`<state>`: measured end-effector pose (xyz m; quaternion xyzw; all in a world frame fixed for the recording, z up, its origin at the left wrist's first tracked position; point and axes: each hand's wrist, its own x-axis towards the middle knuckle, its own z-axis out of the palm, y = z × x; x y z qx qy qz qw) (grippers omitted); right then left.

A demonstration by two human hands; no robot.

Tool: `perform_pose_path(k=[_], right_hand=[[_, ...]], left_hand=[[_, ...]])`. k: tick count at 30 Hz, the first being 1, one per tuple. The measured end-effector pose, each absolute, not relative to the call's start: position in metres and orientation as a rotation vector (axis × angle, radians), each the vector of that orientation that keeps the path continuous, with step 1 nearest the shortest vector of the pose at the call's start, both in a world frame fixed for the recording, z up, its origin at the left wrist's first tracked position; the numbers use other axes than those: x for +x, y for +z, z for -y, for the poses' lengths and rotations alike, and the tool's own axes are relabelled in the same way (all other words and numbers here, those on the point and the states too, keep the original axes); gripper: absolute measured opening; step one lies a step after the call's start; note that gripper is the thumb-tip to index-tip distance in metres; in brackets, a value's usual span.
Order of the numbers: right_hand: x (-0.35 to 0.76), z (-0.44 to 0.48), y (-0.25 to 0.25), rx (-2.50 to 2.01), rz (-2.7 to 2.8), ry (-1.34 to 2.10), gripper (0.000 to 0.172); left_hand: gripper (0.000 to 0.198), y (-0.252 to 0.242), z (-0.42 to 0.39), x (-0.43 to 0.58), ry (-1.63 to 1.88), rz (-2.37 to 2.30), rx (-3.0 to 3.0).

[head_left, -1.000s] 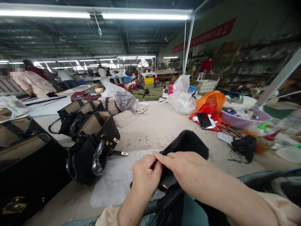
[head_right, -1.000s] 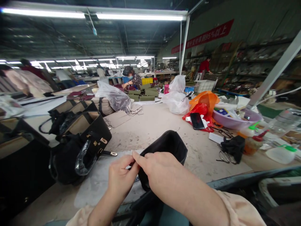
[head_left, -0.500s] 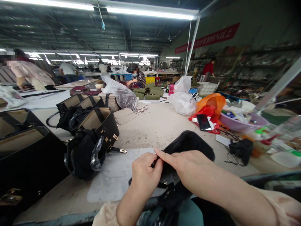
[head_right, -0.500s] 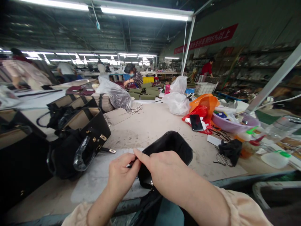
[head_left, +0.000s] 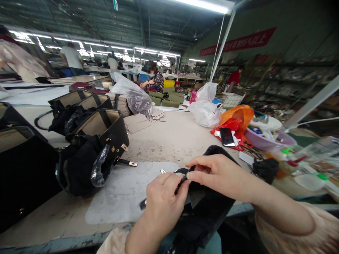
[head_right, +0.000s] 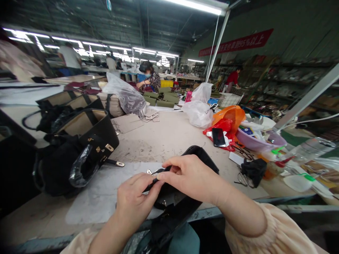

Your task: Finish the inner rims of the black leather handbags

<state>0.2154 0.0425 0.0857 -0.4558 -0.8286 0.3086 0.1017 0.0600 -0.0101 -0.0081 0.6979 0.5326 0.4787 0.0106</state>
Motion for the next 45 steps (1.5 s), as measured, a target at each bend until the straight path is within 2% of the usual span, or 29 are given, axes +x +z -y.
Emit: perform_pose_path(k=[5,11,13,18,27,32,38,45], right_hand=[[0.206,-0.0455,0.0871,-1.418,2.478,0.735,0.033],[0.2127,-0.0496,0.0865,-1.399,2.411,1.065,0.024],[0.2127,-0.0476,0.0859,-1.388,2.415,1.06,0.024],[0.2069,-0.0403,0.0852,-1.368,2.476,0.86,0.024],[0.2119,-0.0469,0.0862,-1.335,2.438,1.186,0.026],[0.2084,-0.0455,0.086,-1.378,2.464,0.995,0.026],[0.2089,-0.047,0.086,-1.333,2.459,1.144,0.025],[0.2068,-0.0459,0.0853,-1.377,2.468,0.994,0.027]], left_hand=[[0.018,-0.0099,0.0098,0.0608,1.478,-1.673,2.185],[0.008,-0.0096,0.0114,0.0606,1.475,-1.582,2.153],[0.007,-0.0101,0.0112,0.0607,1.495,-1.578,2.154],[0.017,-0.011,0.0106,0.0609,1.514,-1.618,2.182],[0.009,-0.0097,0.0117,0.0603,1.518,-1.565,2.179],[0.013,-0.0094,0.0113,0.0605,1.529,-1.576,2.183],[0.01,-0.0106,0.0097,0.0588,1.51,-1.56,2.186],[0.01,-0.0106,0.0101,0.0589,1.528,-1.534,2.19]])
